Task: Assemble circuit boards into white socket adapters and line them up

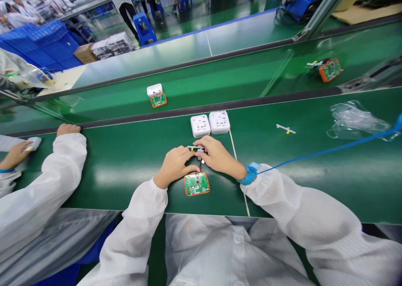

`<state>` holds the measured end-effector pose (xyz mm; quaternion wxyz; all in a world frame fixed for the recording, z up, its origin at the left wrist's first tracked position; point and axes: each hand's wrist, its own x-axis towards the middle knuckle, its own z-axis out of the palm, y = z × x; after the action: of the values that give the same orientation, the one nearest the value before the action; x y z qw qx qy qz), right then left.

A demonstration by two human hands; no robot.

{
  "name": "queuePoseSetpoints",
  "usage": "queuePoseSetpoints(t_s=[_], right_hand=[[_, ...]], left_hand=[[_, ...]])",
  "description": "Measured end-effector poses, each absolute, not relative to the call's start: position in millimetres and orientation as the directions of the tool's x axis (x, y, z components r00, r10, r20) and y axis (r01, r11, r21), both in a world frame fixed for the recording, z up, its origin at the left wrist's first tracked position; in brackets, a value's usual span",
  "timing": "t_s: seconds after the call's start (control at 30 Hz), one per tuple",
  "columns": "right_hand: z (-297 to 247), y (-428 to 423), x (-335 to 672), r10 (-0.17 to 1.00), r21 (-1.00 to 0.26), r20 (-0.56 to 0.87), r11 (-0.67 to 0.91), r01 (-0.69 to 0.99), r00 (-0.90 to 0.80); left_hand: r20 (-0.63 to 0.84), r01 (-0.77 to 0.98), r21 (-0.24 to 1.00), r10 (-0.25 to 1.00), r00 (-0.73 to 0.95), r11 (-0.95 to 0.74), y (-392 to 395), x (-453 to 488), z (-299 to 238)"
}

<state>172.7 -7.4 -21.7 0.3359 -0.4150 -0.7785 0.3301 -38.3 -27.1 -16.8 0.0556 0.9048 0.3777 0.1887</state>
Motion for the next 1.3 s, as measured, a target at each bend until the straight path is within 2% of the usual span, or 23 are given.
queuePoseSetpoints(t_s=[0.1, 0.2, 0.37, 0.47, 0.6, 0.67, 0.73, 0.83, 0.9, 0.97, 1.1, 1.17, 1.3], right_hand=[[-9.6, -7.4, 188.9, 0.867, -0.880, 0.225, 0.376, 0.289, -0.444], [1.9, -13.7, 207.5, 0.845, -0.919, 0.202, 0.339, 0.203, -0.494], [7.1, -28.2, 223.9, 0.845, -0.917, 0.246, 0.361, 0.169, -0.475], [1.3, -30.9, 225.4, 0.876, -0.927, 0.249, 0.339, 0.159, -0.412], [-11.4, -28.6, 223.7, 0.929, -0.947, 0.201, 0.265, 0.180, -0.310], [-15.2, -28.1, 221.4, 0.945, -0.967, 0.157, 0.205, 0.148, -0.285], [-15.4, -29.2, 218.4, 0.953, -0.985, 0.115, 0.146, 0.091, -0.279], [-11.9, -32.3, 213.9, 0.956, -0.996, 0.089, 0.093, 0.001, -0.281], [-10.1, -33.9, 211.6, 0.958, -0.996, 0.081, 0.066, -0.061, -0.274], [-10.1, -34.7, 210.1, 0.962, -0.995, 0.056, 0.030, -0.097, -0.269], [-11.6, -35.7, 208.5, 0.957, -1.000, 0.028, 0.023, -0.020, -0.288], [-10.5, -36.8, 207.8, 0.953, -0.990, 0.076, 0.106, 0.089, -0.292], [-6.9, -39.0, 205.9, 0.919, -0.903, 0.265, 0.343, 0.259, -0.293]], left_hand=[[0.264, 0.655, 0.213, 0.688, 0.676, -0.725, -27.6, -40.1, -16.2], [0.238, 0.680, 0.279, 0.735, 0.635, -0.678, -27.8, -36.5, -13.6], [0.140, 0.775, 0.397, 0.867, 0.478, -0.492, -25.8, -12.4, -5.5], [0.097, 0.778, 0.399, 0.866, 0.490, -0.485, -26.6, 0.4, -3.5], [0.120, 0.763, 0.376, 0.844, 0.523, -0.526, -29.3, -0.1, -7.5], [0.154, 0.707, 0.465, 0.835, 0.528, -0.533, -30.2, -4.0, -9.8], [0.187, 0.600, 0.633, 0.849, 0.495, -0.489, -31.7, -6.2, -11.0], [0.151, 0.350, 0.891, 0.915, 0.374, -0.290, -35.9, -3.7, -12.0], [0.081, 0.185, 0.972, 0.946, 0.314, -0.145, -39.2, 0.4, -13.1], [0.048, 0.138, 0.987, 0.966, 0.256, -0.085, -41.5, 4.3, -14.6], [0.102, 0.305, 0.941, 0.984, 0.147, -0.144, -41.4, 7.8, -15.9], [0.122, 0.346, 0.922, 0.978, 0.171, -0.176, -40.2, 7.7, -15.1], [0.142, 0.398, 0.890, 0.966, 0.218, -0.221, -38.3, 6.5, -13.5]])
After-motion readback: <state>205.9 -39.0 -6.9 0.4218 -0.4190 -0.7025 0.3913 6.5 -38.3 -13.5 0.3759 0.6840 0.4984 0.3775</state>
